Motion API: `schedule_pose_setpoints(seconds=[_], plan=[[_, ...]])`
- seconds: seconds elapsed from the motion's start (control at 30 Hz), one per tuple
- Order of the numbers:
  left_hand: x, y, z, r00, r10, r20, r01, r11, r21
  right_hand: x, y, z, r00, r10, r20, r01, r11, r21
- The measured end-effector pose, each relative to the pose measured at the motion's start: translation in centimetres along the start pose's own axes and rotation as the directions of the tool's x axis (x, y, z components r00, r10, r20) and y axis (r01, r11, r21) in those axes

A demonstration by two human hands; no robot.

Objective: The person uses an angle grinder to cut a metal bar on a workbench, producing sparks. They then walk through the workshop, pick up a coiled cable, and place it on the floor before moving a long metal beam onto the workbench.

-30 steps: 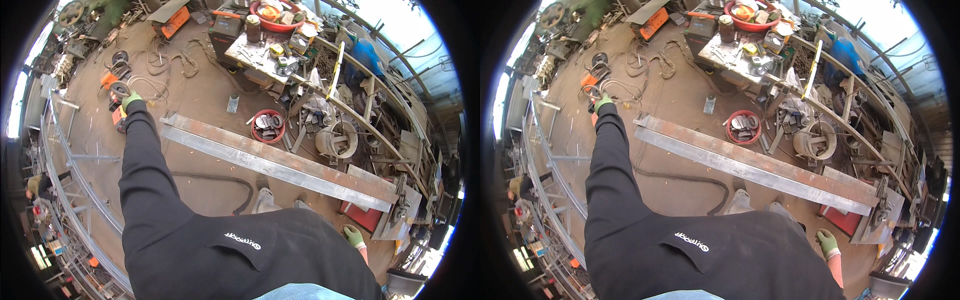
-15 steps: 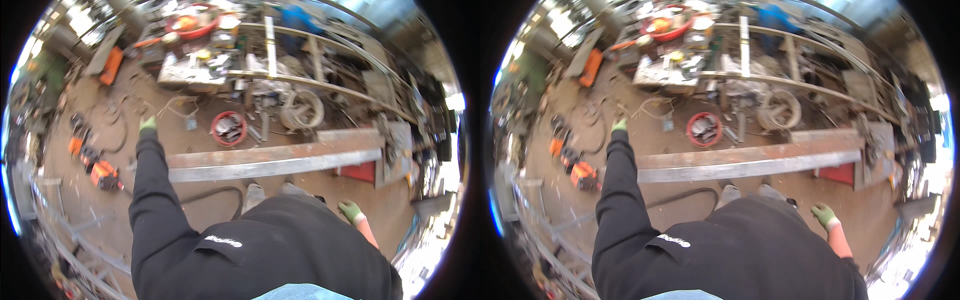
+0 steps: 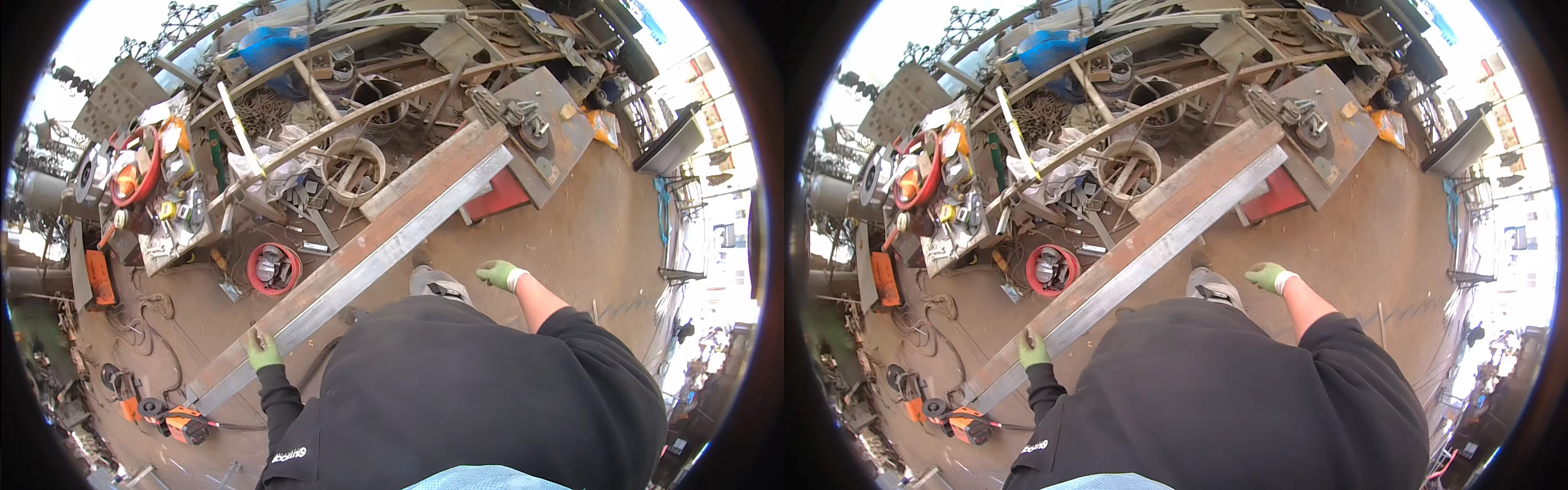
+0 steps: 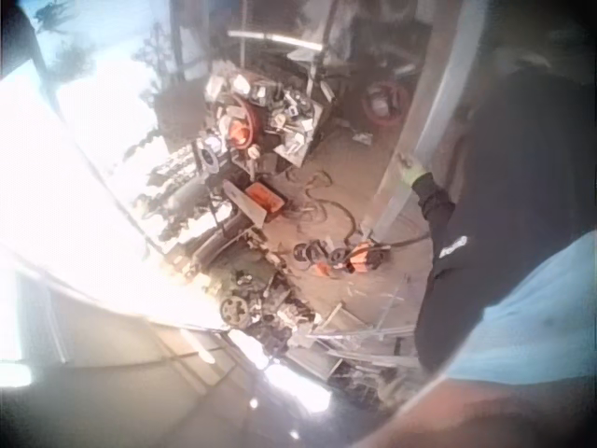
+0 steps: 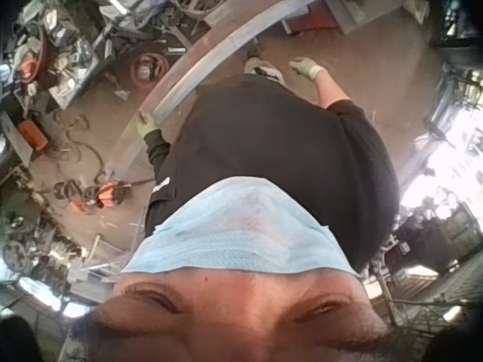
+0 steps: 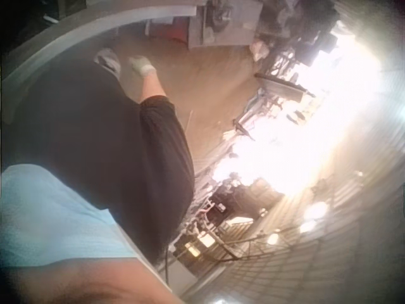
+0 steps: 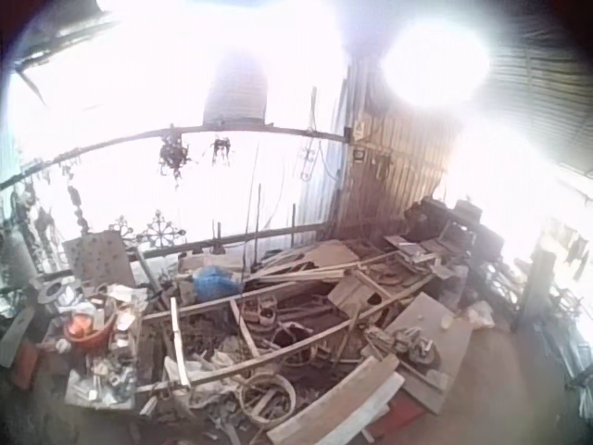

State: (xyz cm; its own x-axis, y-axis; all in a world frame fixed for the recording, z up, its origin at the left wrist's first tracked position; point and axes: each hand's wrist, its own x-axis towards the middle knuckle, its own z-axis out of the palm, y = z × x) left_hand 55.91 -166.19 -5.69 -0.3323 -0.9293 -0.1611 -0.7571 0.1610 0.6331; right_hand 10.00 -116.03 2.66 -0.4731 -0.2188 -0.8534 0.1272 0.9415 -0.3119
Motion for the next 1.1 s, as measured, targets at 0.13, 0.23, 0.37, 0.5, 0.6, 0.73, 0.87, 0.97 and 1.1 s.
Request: schedule_pose_setpoints(seconds=[0.13,0.23,0.37,0.5,0.6,0.73,0.87,0.97,1.1], plan=[[-5.9,4.9,3.2,0.998,0.019,0.067,-0.026,0.994,0.11,7.6,3.8,-4.1,1.0,-0.008,-0.015,0.008,0.999,0.048],[-8.8,9.0,6.0,0.991,0.001,0.135,-0.023,0.986,0.165,13.7,6.7,-7.4,0.999,-0.008,-0.044,0.011,0.998,0.059],[-12.1,15.1,9.0,0.948,-0.042,0.316,-0.046,0.963,0.264,21.8,9.1,-11.2,0.995,0.022,-0.095,-0.015,0.997,0.076],[-14.3,18.5,11.4,0.829,-0.14,0.541,-0.084,0.925,0.37,28.7,10.2,-14.6,0.979,0.07,-0.19,-0.027,0.975,0.219],[-16.3,18.8,11.6,0.754,-0.234,0.613,-0.032,0.921,0.389,32.8,10.7,-15.8,0.933,0.064,-0.354,0.026,0.97,0.243],[-18.4,18.5,10.5,0.677,-0.463,0.573,0.204,0.865,0.458,39.8,10.4,-16.7,0.921,0.057,-0.386,-0.014,0.993,0.114],[-18.8,20.1,9.3,0.59,-0.54,0.6,0.294,0.836,0.463,45.4,9.9,-16.3,0.955,-0.132,-0.267,0.023,0.926,-0.376],[-19.4,22.5,9.6,0.595,-0.544,0.592,0.405,0.839,0.363,46.5,9.2,-15.2,0.934,-0.242,-0.263,0.134,0.919,-0.371],[-19.5,25.7,10.8,0.587,-0.524,0.617,0.362,0.851,0.379,45.7,7.0,-12.6,0.932,-0.299,-0.206,0.216,0.912,-0.348]])
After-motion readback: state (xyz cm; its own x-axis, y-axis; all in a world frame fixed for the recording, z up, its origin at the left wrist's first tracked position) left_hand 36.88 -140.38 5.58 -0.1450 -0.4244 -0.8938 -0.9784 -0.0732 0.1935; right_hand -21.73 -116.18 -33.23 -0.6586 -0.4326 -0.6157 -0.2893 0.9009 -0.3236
